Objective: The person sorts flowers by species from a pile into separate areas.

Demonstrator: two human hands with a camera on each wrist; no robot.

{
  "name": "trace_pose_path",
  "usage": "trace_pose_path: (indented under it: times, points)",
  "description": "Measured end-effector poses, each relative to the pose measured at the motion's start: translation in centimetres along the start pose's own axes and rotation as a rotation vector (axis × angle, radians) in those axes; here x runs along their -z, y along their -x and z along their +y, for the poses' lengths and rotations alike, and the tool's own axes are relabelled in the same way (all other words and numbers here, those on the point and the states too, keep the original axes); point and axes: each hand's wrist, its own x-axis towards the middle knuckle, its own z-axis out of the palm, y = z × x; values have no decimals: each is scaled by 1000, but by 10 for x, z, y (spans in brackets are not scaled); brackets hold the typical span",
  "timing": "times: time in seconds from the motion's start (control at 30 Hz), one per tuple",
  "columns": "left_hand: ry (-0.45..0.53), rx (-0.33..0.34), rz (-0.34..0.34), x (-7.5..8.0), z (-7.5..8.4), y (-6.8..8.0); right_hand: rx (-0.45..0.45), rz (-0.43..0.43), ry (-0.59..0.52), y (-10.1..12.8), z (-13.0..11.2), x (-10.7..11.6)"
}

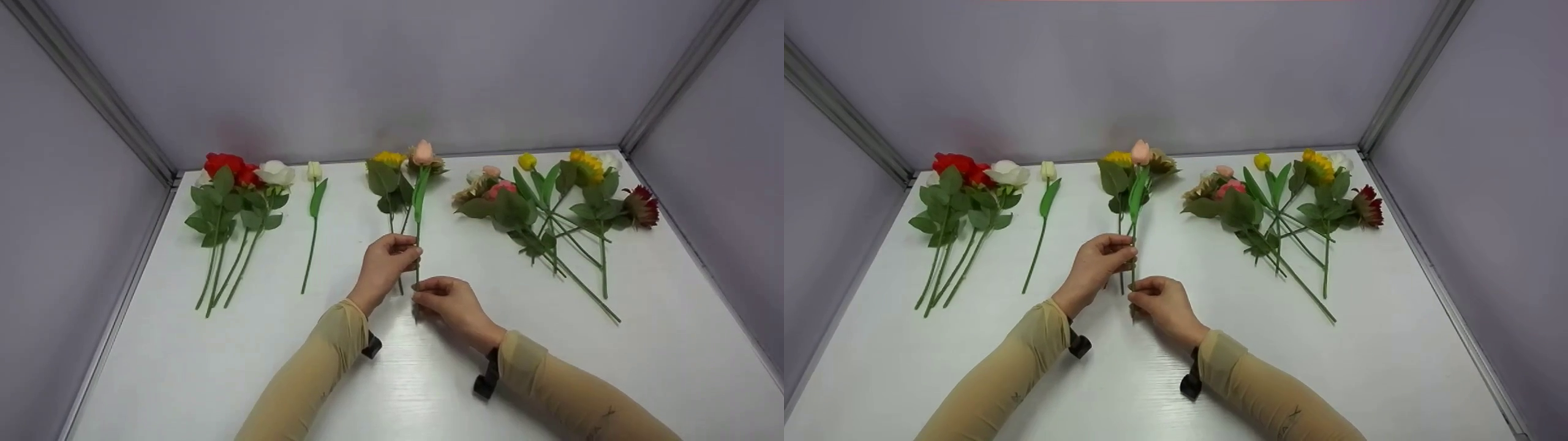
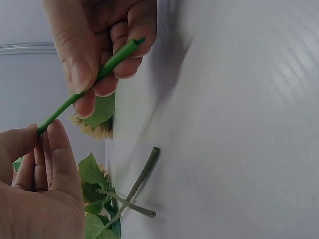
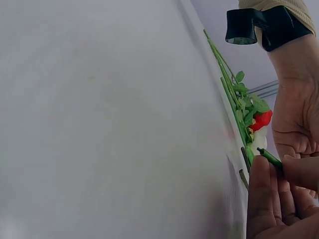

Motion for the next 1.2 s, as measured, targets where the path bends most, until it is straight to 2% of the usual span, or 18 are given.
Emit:
trace_pose_path:
  times: [0.13, 0.23, 0.3, 0.47, 0.57, 0.67, 0.77, 0.93, 1.2]
  points:
    - [-48, -7, 38, 17, 6, -2, 70, -54, 33, -1, -8, -3]
    - [-124, -10, 91, 39, 12, -5, 174, -80, 161, -1, -15, -3]
    - [-198, -3, 131, 57, 15, -8, 274, -91, 294, -2, -19, -2]
    - [-379, 44, 212, 108, 19, -14, 523, -106, 729, -9, -32, -1]
    - [-478, 64, 255, 134, 18, -15, 623, -132, 963, -18, -39, -3]
    - [-561, 80, 286, 153, 17, -16, 692, -154, 1131, -27, -46, -9]
    - [-623, 93, 293, 163, 14, -19, 725, -172, 1244, -35, -52, -16]
    - [-677, 97, 301, 168, 8, -26, 720, -197, 1351, -47, -58, -27]
    - [-732, 75, 343, 168, 1, -35, 642, -226, 1403, -59, -53, -34]
